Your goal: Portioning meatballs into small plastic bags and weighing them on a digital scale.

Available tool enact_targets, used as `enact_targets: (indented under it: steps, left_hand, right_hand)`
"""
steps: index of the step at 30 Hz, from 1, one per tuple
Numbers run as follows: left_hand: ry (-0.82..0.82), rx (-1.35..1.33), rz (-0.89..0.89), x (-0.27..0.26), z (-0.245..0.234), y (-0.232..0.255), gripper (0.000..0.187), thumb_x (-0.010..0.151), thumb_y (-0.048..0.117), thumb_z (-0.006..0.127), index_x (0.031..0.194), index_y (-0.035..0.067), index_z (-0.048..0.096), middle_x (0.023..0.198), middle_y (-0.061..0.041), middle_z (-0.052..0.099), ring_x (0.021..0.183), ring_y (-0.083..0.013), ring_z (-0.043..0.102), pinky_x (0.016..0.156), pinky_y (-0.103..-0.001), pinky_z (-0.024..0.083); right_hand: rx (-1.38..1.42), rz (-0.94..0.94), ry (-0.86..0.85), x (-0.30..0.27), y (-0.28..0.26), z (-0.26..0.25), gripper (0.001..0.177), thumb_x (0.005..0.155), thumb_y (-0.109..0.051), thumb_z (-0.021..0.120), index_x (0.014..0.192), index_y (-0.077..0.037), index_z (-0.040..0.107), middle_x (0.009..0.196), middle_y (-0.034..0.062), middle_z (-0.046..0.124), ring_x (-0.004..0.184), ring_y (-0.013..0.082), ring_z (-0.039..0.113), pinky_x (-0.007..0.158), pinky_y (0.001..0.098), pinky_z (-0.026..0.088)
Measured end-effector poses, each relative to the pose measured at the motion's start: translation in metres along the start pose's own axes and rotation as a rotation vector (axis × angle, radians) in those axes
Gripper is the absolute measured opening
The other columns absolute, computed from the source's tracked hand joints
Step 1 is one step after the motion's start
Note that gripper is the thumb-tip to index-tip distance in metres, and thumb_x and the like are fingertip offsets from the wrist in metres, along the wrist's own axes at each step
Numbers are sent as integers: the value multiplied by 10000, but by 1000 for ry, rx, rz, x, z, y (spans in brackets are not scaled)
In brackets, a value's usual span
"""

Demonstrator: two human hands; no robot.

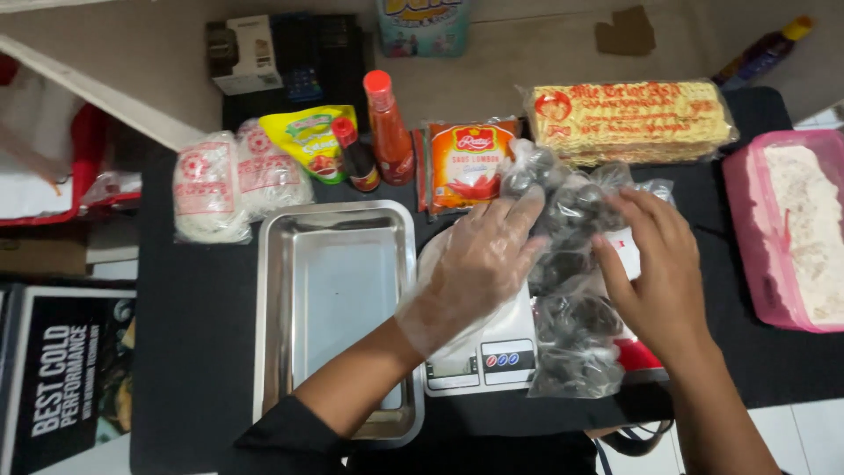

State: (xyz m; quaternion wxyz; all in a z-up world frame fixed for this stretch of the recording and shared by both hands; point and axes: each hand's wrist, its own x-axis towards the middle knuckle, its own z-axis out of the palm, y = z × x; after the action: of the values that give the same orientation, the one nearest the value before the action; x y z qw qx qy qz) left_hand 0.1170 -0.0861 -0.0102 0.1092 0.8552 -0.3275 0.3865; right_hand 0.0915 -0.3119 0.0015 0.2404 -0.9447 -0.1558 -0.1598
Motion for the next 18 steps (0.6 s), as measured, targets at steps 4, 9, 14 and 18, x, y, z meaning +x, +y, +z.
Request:
enact_targets:
  steps: [4, 9, 14, 18]
  left_hand:
    - [-281, -221, -258, -18, -25, -12, 451, 1007, 345, 678, 1342, 47, 634, 1164, -146, 723, 1052, -287, 668, 947, -407, 549]
    - [-533, -167, -428, -46, -55, -17, 559, 1015, 384, 544, 1466, 55, 514, 1447, -225, 558, 1327, -430, 486, 1051, -534, 438]
    - [-442, 85, -332, -80, -43, -9, 759, 978, 455, 714, 1572, 162, 344, 1600, -159, 334, 1484, -429, 330, 1191, -562, 397]
    - [-373, 28, -331, -86, -40, -9, 822, 964, 384, 811, 1578, 145, 320, 1624, -166, 281, 1496, -436, 329, 1220, -596, 381]
  right_hand:
    - [-26, -126, -38, -7, -35, 2, 337, 1009, -153, 621, 1308, 2, 629, 1368, 193, 634, 1304, 388, 583, 1104, 505, 438]
    - [63, -232, -102, -11, -71, 31, 418, 977, -167, 638, 1347, 18, 587, 1404, 213, 614, 1370, 412, 532, 1172, 538, 406]
    - [8, -341, -150, -6, -89, 69, 531, 1018, -154, 584, 1488, 42, 435, 1553, 244, 474, 1484, 456, 396, 1228, 547, 341]
    - [-38, -347, -174, -8, -90, 70, 524, 1016, -140, 569, 1487, 48, 438, 1573, 239, 452, 1506, 428, 368, 1232, 538, 331]
